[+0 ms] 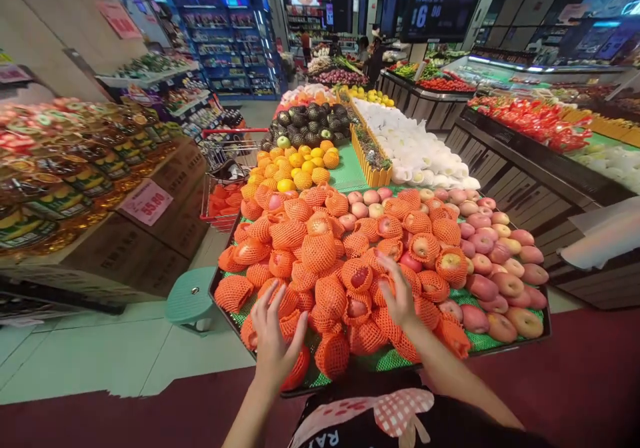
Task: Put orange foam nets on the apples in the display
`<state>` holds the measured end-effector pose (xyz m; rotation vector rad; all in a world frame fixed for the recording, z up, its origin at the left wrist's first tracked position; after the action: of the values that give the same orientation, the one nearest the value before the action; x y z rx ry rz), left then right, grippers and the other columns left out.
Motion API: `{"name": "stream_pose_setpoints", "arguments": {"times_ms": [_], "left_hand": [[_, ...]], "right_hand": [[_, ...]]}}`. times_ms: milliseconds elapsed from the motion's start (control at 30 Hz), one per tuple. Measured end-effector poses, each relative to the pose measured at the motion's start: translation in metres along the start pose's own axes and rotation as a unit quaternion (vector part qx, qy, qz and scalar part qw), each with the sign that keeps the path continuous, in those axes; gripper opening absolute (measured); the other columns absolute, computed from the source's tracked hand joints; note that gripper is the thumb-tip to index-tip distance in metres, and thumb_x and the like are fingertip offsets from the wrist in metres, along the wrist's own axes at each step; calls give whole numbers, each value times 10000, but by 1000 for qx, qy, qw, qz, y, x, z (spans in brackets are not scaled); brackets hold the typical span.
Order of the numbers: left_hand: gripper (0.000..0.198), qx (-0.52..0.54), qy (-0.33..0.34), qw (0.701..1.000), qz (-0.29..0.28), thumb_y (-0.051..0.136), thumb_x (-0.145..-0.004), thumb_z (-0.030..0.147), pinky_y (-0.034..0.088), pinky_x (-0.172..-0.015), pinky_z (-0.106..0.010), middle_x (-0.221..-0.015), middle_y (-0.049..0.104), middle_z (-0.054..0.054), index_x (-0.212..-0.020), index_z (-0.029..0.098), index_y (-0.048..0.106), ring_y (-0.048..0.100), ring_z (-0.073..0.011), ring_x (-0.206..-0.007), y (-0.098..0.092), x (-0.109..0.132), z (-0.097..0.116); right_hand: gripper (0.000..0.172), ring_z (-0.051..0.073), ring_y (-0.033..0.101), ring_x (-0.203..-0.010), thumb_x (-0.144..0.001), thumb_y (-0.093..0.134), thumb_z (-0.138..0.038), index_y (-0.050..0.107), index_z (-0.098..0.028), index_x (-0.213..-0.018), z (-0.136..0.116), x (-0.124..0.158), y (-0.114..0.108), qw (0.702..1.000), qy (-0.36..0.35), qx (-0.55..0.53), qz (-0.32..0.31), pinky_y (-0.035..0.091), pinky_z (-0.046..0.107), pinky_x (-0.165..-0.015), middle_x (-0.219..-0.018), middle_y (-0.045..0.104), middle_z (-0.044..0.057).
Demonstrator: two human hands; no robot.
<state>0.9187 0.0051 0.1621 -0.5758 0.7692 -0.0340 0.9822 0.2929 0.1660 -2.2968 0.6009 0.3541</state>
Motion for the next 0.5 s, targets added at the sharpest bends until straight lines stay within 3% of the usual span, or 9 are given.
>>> {"name": "stream_pose_setpoints", "arguments": {"times_ms": [33,67,133,167,233,300,367,500], "left_hand": [[669,-7,-18,1000,8,679,-970,280,382,-1159,-565,-1518,502,-187,-1574,276,392,489,-352,-1402,-4,6,-2],[651,-13,-36,999,15,672,-974,287,375,-1161,-577,-1509,507,-188,-1567,271,402,489,-360,-1401,-6,14,-4],[655,-29,-65,997,36,661,-980,306,381,-1148,-596,-1485,522,-195,-1575,259,393,494,-376,-1387,-8,29,-4],[681,-39,-76,995,48,661,-979,317,390,-1137,-600,-1474,527,-198,-1592,255,371,502,-380,-1372,-8,36,-2],[756,-63,-96,990,86,675,-969,332,405,-1118,-605,-1449,540,-204,-1630,249,315,524,-386,-1336,-9,49,6],[806,-83,-120,981,125,688,-959,339,411,-1115,-604,-1444,543,-203,-1650,253,280,524,-385,-1329,-13,61,14],[813,-103,-145,972,151,689,-955,344,399,-1128,-609,-1465,530,-205,-1652,253,281,498,-389,-1353,-20,72,21],[784,-154,-184,956,170,692,-943,364,357,-1156,-638,-1501,510,-228,-1627,225,335,491,-401,-1363,-55,106,18]], "right_hand": [[393,318,583,-1375,-1053,462,-364,577,-304,-1424,-5,32,-11,998,-35,-32,37,466,550,-1160,-1453,632,126],[337,324,667,-1243,-1029,504,-348,641,-303,-1334,-7,62,-12,997,-62,-35,10,525,557,-1076,-1309,716,112],[205,305,752,-984,-999,564,-339,750,-294,-1074,3,114,0,989,-58,-21,-134,603,512,-903,-1021,795,76],[232,297,763,-885,-1001,544,-349,771,-301,-985,13,137,9,974,-44,-18,-223,620,482,-799,-920,798,61],[230,309,790,-819,-963,574,-409,800,-373,-939,34,171,22,931,-21,-33,-363,628,469,-731,-856,809,32],[170,319,803,-822,-908,644,-462,806,-466,-961,51,185,28,899,11,-31,-436,630,463,-740,-867,822,6],[176,316,805,-852,-903,651,-484,811,-471,-975,55,181,33,897,26,-19,-441,627,454,-783,-898,829,5],[303,282,790,-872,-982,549,-426,821,-301,-933,14,155,66,920,14,-38,-389,604,413,-819,-930,830,51]]}}
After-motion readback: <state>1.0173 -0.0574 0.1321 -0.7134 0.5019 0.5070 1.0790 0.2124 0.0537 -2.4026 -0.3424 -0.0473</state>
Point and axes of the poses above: each hand's wrist, its own x-axis away from the middle knuckle, its own y-axis out of the palm, z = x × y, the point moved 6 cm from there along -x, towards the middle knuckle
